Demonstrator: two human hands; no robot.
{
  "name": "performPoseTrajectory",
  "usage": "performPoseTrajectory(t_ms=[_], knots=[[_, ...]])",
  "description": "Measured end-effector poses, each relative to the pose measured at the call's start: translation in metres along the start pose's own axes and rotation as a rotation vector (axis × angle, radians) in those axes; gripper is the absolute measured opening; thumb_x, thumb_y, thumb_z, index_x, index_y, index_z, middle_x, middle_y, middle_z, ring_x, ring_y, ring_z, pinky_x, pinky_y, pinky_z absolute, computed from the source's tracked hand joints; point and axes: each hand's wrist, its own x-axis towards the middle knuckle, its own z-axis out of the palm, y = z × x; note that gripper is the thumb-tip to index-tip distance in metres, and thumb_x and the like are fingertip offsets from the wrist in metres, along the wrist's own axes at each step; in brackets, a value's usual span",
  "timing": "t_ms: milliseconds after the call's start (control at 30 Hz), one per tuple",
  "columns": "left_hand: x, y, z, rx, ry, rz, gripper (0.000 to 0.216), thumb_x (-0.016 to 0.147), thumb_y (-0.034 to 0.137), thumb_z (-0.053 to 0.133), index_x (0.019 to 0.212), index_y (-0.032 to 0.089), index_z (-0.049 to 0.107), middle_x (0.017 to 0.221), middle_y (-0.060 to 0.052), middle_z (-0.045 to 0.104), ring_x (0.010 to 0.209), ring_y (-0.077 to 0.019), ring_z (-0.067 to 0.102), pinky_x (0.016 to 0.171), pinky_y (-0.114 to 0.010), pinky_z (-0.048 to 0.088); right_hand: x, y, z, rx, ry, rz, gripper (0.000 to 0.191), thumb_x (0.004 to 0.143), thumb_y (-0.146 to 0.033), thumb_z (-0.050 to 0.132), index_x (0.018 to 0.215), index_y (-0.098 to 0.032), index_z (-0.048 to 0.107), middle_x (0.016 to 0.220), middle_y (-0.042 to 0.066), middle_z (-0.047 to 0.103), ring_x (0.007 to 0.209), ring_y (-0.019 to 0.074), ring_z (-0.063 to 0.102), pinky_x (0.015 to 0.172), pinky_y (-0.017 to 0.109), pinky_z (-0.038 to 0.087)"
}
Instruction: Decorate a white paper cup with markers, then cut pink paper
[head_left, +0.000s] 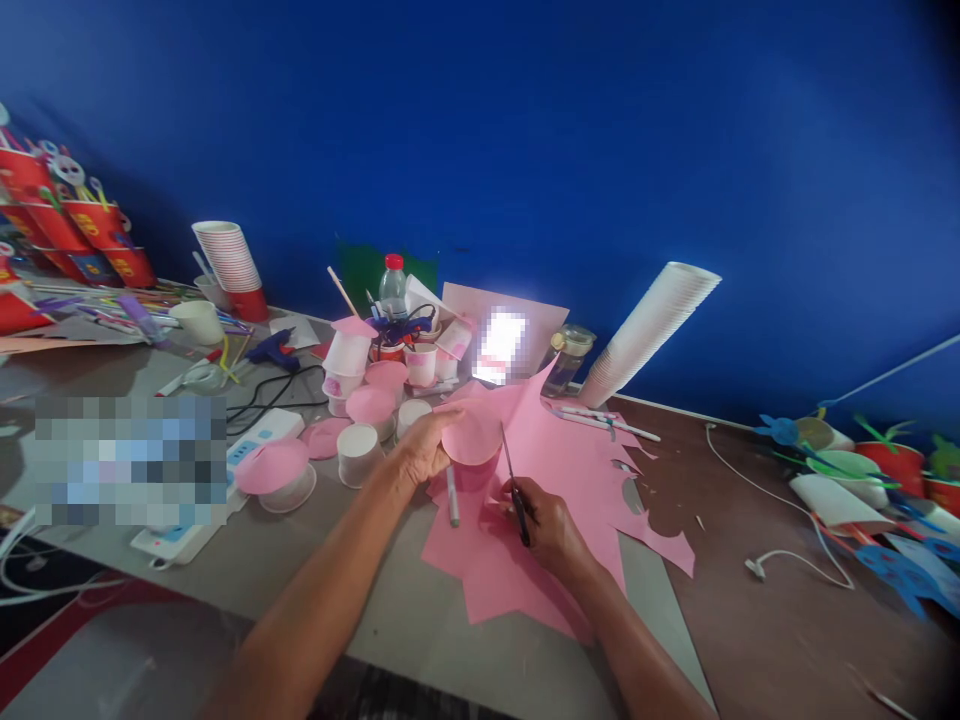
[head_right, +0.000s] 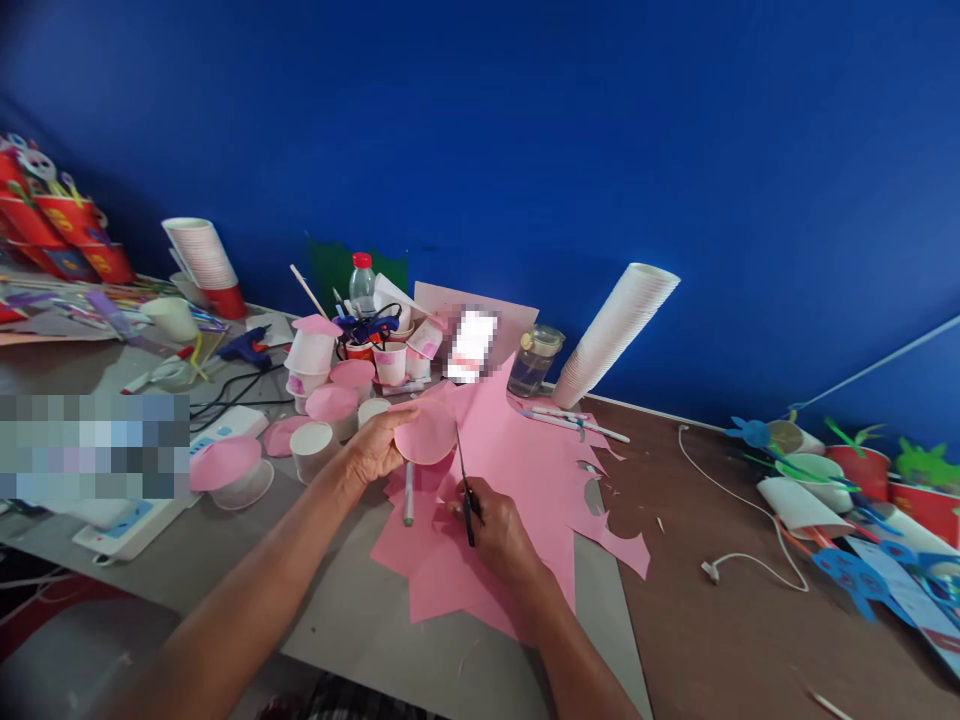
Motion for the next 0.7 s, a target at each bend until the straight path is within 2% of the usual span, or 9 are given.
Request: performPoseTrajectory(t_ms=[300, 533, 700], knots=[[0.002, -0.001, -0.003, -0.012, -0.015, 0.002, 0.021, 0.082, 0.009, 0.059, 0.102, 0.005, 0.066, 0.084, -0.013, 0.075, 0.083, -0.0206, 0.072, 0.081, -0.029, 0.057, 0.000, 0.000, 0.002, -0.001, 0.015, 0.014, 0.023, 0.085, -0.040, 0.057, 0.089, -0.018, 0.056, 0.063, -0.003, 0.053, 0.056, 0.0110, 0.044, 0.053, 0.021, 0.039], [-0.009, -0.018, 0.008, -0.097, -0.263, 0.102, 0.035, 0.079, 0.016, 0.068, 0.113, 0.010, 0.063, 0.101, -0.013, 0.074, 0.102, -0.0231, 0.069, 0.095, -0.033, 0.053, 0.004, -0.005, 0.008, 0.262, 0.089, 0.054, 0.036, 0.085, -0.053, 0.054, 0.090, -0.017, 0.054, 0.058, -0.004, 0.044, 0.052, 0.0100, 0.036, 0.048, 0.022, 0.033], [-0.011, -0.036, 0.015, -0.099, -0.358, 0.148, 0.041, 0.075, 0.016, 0.071, 0.115, 0.012, 0.062, 0.104, -0.011, 0.074, 0.108, -0.0234, 0.066, 0.101, -0.036, 0.049, 0.005, -0.008, 0.012, 0.393, 0.146, 0.073, 0.042, 0.085, -0.058, 0.054, 0.093, -0.016, 0.053, 0.058, -0.005, 0.040, 0.051, 0.0098, 0.034, 0.047, 0.022, 0.030]])
